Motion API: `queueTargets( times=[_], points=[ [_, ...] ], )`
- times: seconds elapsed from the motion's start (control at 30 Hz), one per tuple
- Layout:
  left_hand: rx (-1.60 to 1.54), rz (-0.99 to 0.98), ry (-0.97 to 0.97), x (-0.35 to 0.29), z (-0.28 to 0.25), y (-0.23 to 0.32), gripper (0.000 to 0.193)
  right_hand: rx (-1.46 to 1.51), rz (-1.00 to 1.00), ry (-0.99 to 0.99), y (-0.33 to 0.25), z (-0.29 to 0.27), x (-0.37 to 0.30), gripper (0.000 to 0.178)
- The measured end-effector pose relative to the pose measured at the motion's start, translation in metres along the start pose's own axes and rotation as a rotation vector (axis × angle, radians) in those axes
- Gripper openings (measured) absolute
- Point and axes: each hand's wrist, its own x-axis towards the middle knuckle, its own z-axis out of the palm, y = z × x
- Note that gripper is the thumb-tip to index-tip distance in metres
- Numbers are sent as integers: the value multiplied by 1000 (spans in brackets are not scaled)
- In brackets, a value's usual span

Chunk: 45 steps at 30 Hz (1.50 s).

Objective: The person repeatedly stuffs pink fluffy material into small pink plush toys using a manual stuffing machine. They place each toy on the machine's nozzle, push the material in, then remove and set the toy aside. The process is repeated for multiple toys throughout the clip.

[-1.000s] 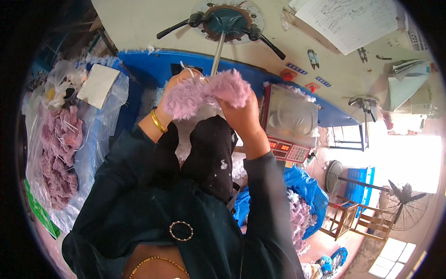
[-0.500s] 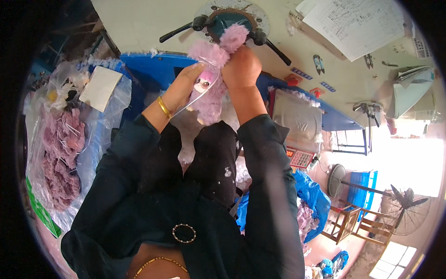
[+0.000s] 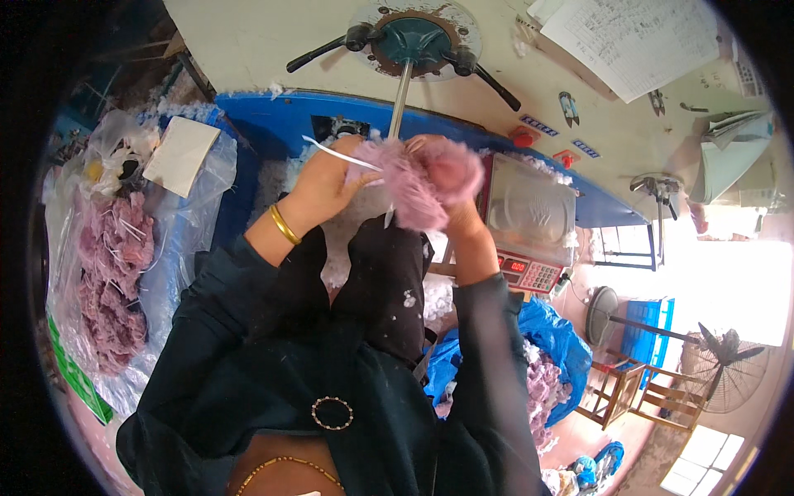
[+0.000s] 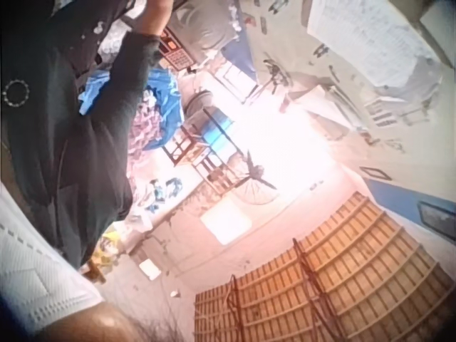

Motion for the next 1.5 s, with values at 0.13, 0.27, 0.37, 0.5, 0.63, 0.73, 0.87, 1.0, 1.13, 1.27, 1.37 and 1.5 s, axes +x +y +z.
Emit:
queueTargets(
  times=[0.13, 0.27, 0.37, 0.5, 0.63, 0.73, 0.87, 1.0, 1.13, 1.27, 1.37, 1.5],
  points=[
    [241, 46, 140, 1, 17, 16, 27, -635, -427, 314, -1, 31, 5, 22],
    [267, -141, 127, 10, 17, 40, 35, -194, 269, 558, 29, 31, 61, 15],
    [201, -153, 225, 10, 13, 47, 44, -388, 328, 546, 39, 28, 84, 19],
    [133, -191, 243, -3, 13, 45, 49, -761, 390, 394, 17, 33, 67, 15],
    [65, -146, 249, -20, 14, 33, 41, -683, 510, 253, -24, 40, 38, 26],
    [-123, -160, 161, -24, 6, 24, 32, -358, 535, 154, -48, 37, 29, 37],
    [-878, -445, 191, -21, 3, 35, 27, 394, 722, 22, -37, -12, -9, 36],
    [-979, -689, 79, -31, 12, 27, 40, 765, 894, -11, -37, 11, -46, 32],
    [-1240, -562, 299, -35, 30, 42, 44, 305, 836, -99, -41, 23, -31, 29],
    [-1608, -870, -72, -32, 13, 25, 35, -465, 188, -497, -63, 21, -23, 37],
    [-1700, -945, -86, -23, 14, 23, 37, -665, 63, -549, -81, 19, -26, 34],
    [-1730, -814, 81, -1, 8, 50, 36, -863, -103, -189, -58, 25, 11, 26]
  ],
)
